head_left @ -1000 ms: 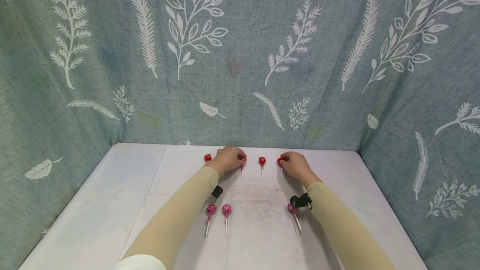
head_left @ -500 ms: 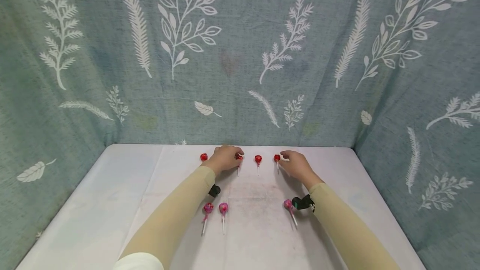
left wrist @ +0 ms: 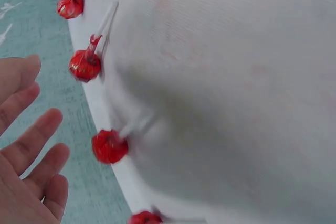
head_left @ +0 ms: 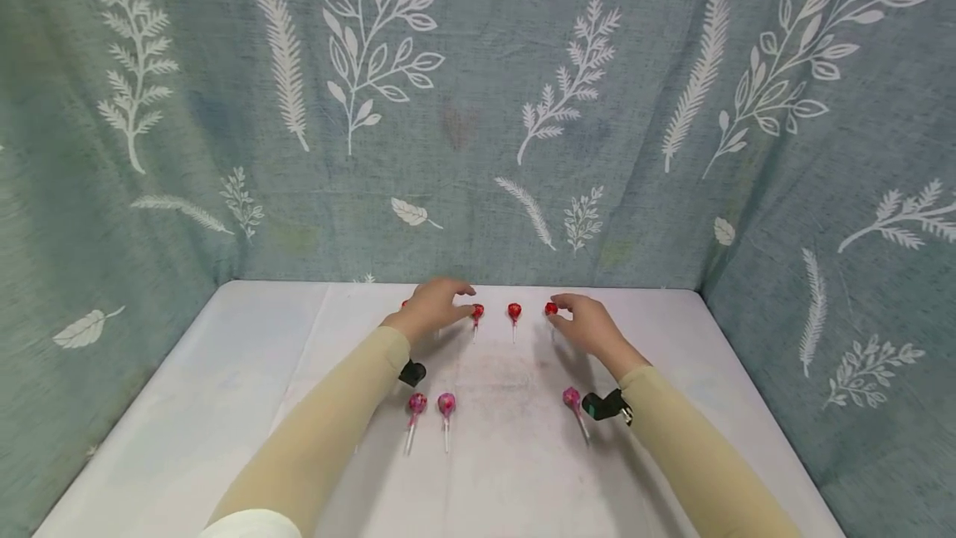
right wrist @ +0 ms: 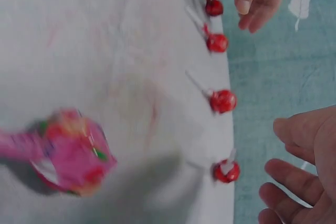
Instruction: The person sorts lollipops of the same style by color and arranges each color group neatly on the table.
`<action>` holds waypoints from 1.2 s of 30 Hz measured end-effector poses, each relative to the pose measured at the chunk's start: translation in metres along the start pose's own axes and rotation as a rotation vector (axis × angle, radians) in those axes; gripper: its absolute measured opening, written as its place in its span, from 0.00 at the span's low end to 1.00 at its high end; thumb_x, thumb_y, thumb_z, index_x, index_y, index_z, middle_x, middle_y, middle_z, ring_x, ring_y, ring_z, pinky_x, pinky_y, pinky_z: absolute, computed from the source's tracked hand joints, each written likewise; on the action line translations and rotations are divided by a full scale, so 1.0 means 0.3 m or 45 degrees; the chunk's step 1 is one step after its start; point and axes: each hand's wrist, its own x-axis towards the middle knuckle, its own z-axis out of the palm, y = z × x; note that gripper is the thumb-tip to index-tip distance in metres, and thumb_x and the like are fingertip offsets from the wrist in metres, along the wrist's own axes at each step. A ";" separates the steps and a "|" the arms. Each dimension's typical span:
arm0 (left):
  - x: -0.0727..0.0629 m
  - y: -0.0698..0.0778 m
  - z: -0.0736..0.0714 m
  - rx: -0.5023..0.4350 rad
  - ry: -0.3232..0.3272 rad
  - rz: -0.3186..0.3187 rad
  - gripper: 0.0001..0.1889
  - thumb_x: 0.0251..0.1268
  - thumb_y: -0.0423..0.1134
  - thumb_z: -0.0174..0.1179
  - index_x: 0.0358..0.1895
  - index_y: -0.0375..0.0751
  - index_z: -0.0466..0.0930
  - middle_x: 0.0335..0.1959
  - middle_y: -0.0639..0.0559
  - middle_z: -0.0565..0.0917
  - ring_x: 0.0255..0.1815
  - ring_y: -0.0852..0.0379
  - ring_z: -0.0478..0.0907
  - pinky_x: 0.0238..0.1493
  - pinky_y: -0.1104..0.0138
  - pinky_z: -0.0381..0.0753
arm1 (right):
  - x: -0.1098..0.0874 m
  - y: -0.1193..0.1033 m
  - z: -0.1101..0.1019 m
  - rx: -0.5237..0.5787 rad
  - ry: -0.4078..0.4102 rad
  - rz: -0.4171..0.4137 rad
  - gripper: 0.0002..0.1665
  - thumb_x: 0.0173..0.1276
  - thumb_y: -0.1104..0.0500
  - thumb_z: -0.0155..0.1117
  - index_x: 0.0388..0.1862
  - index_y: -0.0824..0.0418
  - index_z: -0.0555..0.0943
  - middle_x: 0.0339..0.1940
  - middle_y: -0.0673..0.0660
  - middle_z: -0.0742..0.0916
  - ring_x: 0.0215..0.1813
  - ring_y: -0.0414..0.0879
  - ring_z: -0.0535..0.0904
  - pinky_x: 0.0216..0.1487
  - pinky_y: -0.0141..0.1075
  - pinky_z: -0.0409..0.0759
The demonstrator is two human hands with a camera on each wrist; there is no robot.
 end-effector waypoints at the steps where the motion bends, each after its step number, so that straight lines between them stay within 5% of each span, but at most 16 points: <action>1: -0.013 -0.007 -0.006 -0.001 0.004 0.003 0.20 0.68 0.49 0.63 0.61 0.51 0.81 0.59 0.51 0.80 0.60 0.50 0.75 0.61 0.47 0.67 | -0.008 -0.011 0.001 0.014 -0.004 -0.012 0.28 0.72 0.51 0.63 0.67 0.61 0.76 0.61 0.60 0.82 0.62 0.58 0.76 0.60 0.52 0.74; 18: -0.278 -0.111 -0.092 -0.062 0.058 0.146 0.21 0.68 0.48 0.64 0.59 0.43 0.81 0.57 0.50 0.82 0.64 0.47 0.73 0.63 0.52 0.70 | -0.109 -0.159 0.061 0.071 -0.013 -0.178 0.25 0.70 0.50 0.66 0.64 0.56 0.80 0.58 0.53 0.84 0.59 0.51 0.78 0.57 0.48 0.76; 29: -0.441 -0.148 -0.094 -0.117 0.070 0.089 0.18 0.67 0.50 0.64 0.58 0.53 0.82 0.57 0.58 0.81 0.63 0.52 0.73 0.63 0.53 0.70 | -0.146 -0.262 0.160 0.067 -0.089 -0.315 0.22 0.71 0.51 0.66 0.62 0.54 0.81 0.59 0.50 0.83 0.62 0.48 0.76 0.61 0.45 0.74; 36: -0.534 -0.185 -0.097 -0.164 0.108 0.057 0.18 0.67 0.49 0.65 0.58 0.50 0.83 0.57 0.57 0.81 0.64 0.49 0.73 0.63 0.49 0.70 | -0.158 -0.316 0.221 0.080 -0.154 -0.367 0.23 0.72 0.51 0.65 0.63 0.56 0.80 0.60 0.51 0.82 0.63 0.49 0.76 0.62 0.46 0.73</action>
